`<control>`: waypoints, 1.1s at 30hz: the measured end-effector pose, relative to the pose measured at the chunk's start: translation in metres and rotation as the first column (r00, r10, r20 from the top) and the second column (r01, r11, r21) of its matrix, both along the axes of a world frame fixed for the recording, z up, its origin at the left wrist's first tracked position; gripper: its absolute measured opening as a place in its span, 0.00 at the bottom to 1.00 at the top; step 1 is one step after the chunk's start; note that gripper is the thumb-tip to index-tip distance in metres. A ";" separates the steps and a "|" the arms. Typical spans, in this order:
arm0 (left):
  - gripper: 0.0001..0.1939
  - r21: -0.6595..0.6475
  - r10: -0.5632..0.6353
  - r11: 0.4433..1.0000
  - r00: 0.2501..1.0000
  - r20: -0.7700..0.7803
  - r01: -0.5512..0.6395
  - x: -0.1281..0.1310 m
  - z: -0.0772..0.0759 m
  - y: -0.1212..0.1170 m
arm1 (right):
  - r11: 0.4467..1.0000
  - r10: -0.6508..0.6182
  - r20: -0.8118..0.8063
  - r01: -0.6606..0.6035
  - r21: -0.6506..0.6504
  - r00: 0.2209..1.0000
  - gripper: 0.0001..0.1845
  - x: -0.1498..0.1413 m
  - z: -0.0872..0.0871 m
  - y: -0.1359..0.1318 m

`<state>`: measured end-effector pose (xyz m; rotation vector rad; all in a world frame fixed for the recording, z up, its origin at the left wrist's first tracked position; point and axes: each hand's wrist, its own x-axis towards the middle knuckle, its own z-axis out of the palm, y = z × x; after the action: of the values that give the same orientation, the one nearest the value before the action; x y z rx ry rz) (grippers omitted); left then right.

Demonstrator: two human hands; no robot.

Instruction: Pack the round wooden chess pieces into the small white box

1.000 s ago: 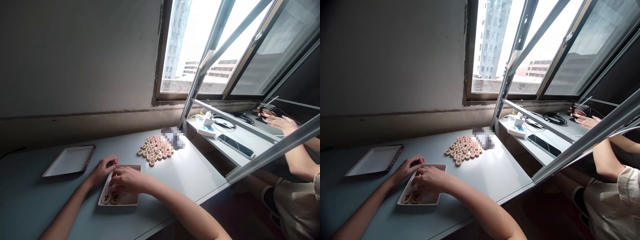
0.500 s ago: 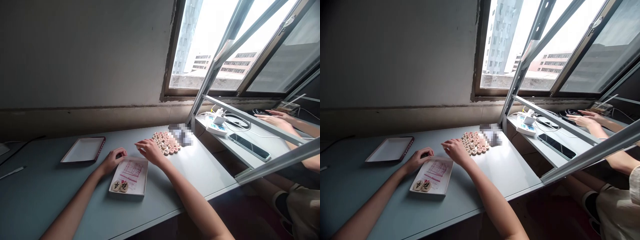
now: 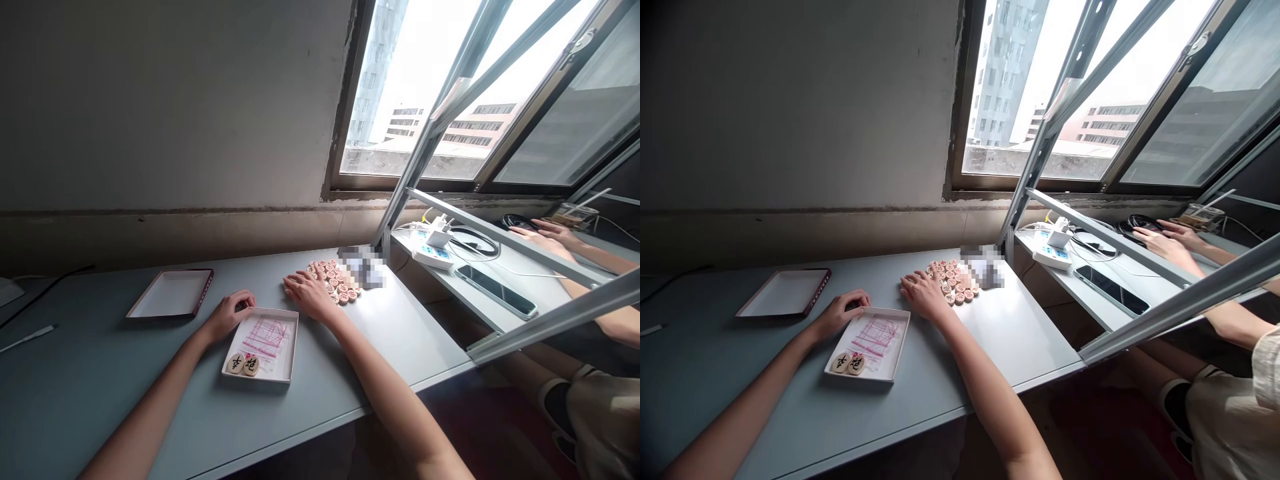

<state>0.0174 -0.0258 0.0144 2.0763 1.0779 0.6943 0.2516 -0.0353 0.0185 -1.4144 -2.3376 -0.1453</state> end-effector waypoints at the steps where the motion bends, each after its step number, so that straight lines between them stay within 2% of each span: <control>1: 0.06 -0.001 -0.002 1.000 1.000 0.002 0.002 0.000 -0.001 0.000 | 1.000 0.001 -0.060 -0.002 -0.004 0.998 0.16 0.008 0.005 0.005; 3: 0.06 -0.003 -0.006 1.000 1.000 0.003 0.006 0.000 -0.001 0.001 | 1.000 0.006 -0.246 -0.011 -0.018 0.969 0.17 0.035 0.020 0.019; 4: 0.06 -0.003 -0.005 1.000 1.000 0.003 0.005 0.000 -0.001 0.000 | 0.999 -0.017 -0.382 0.003 -0.036 0.924 0.18 0.053 0.028 0.028; 7: 0.06 0.000 -0.002 1.000 1.000 0.005 0.002 0.000 0.001 -0.001 | 0.984 -0.152 -0.701 0.040 -0.174 0.697 0.25 0.117 0.046 0.059; 9: 0.06 0.002 0.000 1.000 1.000 0.007 0.000 0.000 0.002 -0.001 | 0.970 -0.227 -0.791 0.063 -0.234 0.568 0.26 0.157 0.047 0.075; 12: 0.05 -0.002 0.000 1.000 1.000 0.008 0.000 0.000 0.002 0.000 | 0.935 -0.330 -0.809 0.053 -0.350 0.486 0.26 0.198 0.036 0.088; 15: 0.05 -0.006 -0.002 1.000 1.000 0.011 0.002 0.000 0.001 0.001 | 0.915 -0.384 -0.802 0.068 -0.399 0.457 0.26 0.215 0.022 0.092; 20: 0.04 0.002 0.015 1.000 1.000 0.008 -0.015 -0.001 0.000 0.001 | 0.903 -0.415 -0.797 0.094 -0.418 0.439 0.24 0.222 0.010 0.101; 27: 0.04 -0.017 0.007 1.000 1.000 0.029 -0.006 -0.001 -0.001 0.002 | 0.890 -0.439 -0.777 0.103 -0.443 0.451 0.22 0.229 0.008 0.110; 33: 0.04 -0.029 0.022 0.999 0.999 0.024 -0.021 -0.001 -0.001 0.002 | 0.887 -0.435 -0.762 0.083 -0.454 0.479 0.22 0.219 0.012 0.111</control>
<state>0.0160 -0.0238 0.0137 2.0294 1.0918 0.7085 0.4703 0.0758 0.0309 -1.5059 -1.3122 0.7896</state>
